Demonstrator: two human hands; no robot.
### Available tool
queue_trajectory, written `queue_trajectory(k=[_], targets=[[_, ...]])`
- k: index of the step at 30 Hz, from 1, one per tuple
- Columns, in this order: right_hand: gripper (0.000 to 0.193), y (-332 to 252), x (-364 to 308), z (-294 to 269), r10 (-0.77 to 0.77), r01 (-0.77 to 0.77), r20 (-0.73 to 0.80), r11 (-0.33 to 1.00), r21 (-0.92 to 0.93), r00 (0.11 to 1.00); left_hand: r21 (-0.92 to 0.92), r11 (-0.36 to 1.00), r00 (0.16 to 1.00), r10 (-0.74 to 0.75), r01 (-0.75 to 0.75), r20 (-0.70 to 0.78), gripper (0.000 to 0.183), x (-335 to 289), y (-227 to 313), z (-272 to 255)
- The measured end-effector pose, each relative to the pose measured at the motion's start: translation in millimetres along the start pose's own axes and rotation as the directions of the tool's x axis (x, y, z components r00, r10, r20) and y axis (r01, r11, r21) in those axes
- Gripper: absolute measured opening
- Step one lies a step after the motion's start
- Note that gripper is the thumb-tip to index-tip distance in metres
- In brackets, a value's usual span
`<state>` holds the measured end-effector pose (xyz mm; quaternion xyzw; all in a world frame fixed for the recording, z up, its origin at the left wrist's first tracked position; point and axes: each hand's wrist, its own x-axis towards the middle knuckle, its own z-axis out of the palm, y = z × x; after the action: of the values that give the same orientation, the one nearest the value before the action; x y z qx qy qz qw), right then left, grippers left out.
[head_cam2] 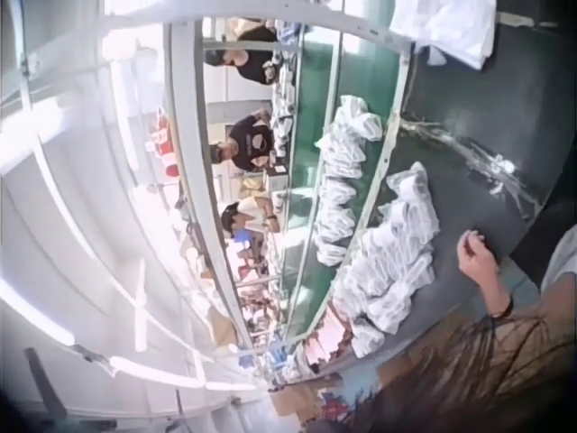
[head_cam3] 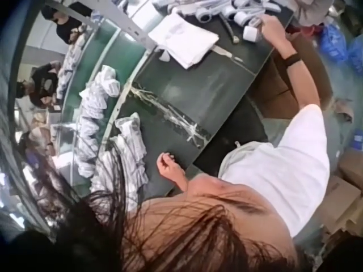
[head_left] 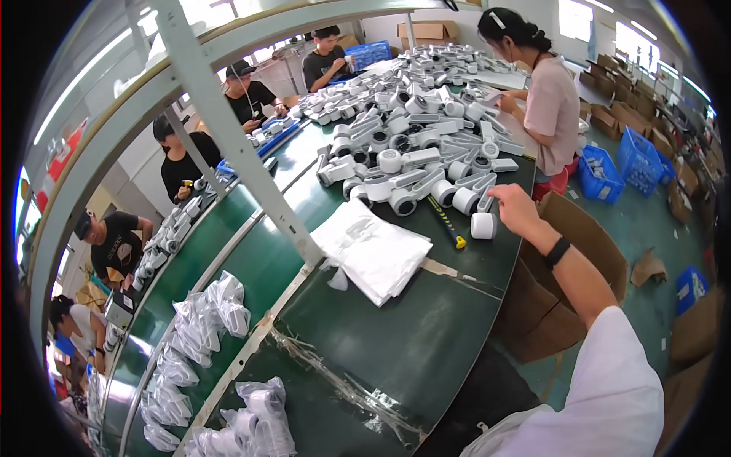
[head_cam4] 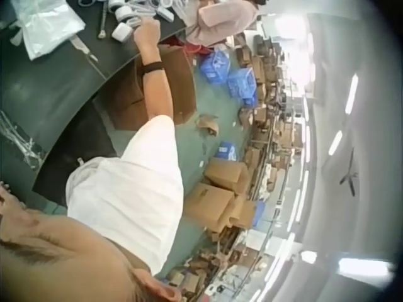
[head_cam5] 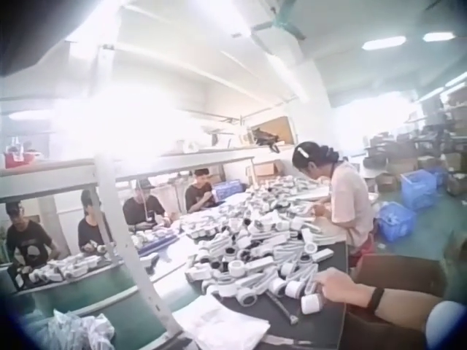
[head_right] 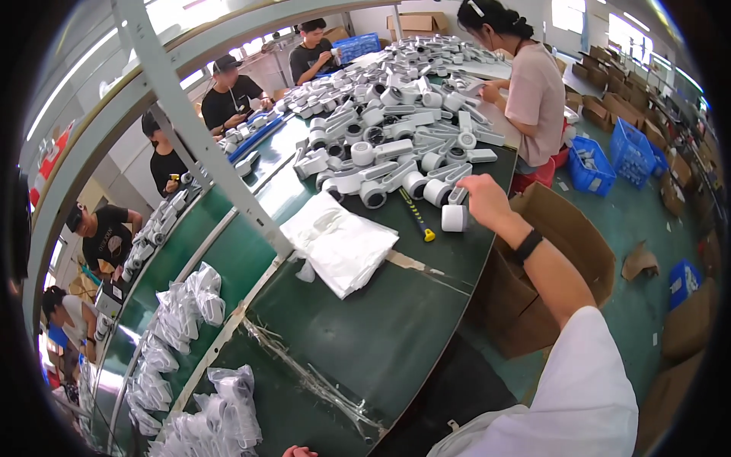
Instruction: Bagging and boxing electronic components on an assembly line.
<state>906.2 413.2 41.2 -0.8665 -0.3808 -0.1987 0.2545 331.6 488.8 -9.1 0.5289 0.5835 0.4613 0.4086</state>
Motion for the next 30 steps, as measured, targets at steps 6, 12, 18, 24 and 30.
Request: queue_trajectory(k=[6,12,18,24,30], targets=[[0.04,44.1,22.1,16.7,-0.392,0.418,0.238,0.906,-0.07,0.889,0.362,0.898,0.921,0.107,-0.251,0.375,0.023,8.2,62.9,10.1],[0.042,29.9,25.9,17.1,-0.35,0.342,0.221,0.937,0.073,0.91,0.2,0.607,0.542,0.454,-0.769,0.707,0.023,26.3,159.8,111.1],[0.039,43.9,17.6,8.4,-0.471,0.464,0.072,0.88,0.099,0.879,0.106,0.35,0.314,0.615,-0.931,0.723,0.02,67.7,140.0,277.5],[0.029,47.4,-4.6,-38.0,-0.315,0.235,0.233,0.92,0.315,0.92,0.383,0.129,0.387,0.556,-0.915,0.736,0.011,74.9,130.3,325.6],[0.036,22.7,-52.9,-66.3,-0.153,-0.012,0.2,0.763,0.646,0.968,0.336,0.272,0.432,0.542,-0.902,0.721,0.011,82.5,133.8,318.5]])
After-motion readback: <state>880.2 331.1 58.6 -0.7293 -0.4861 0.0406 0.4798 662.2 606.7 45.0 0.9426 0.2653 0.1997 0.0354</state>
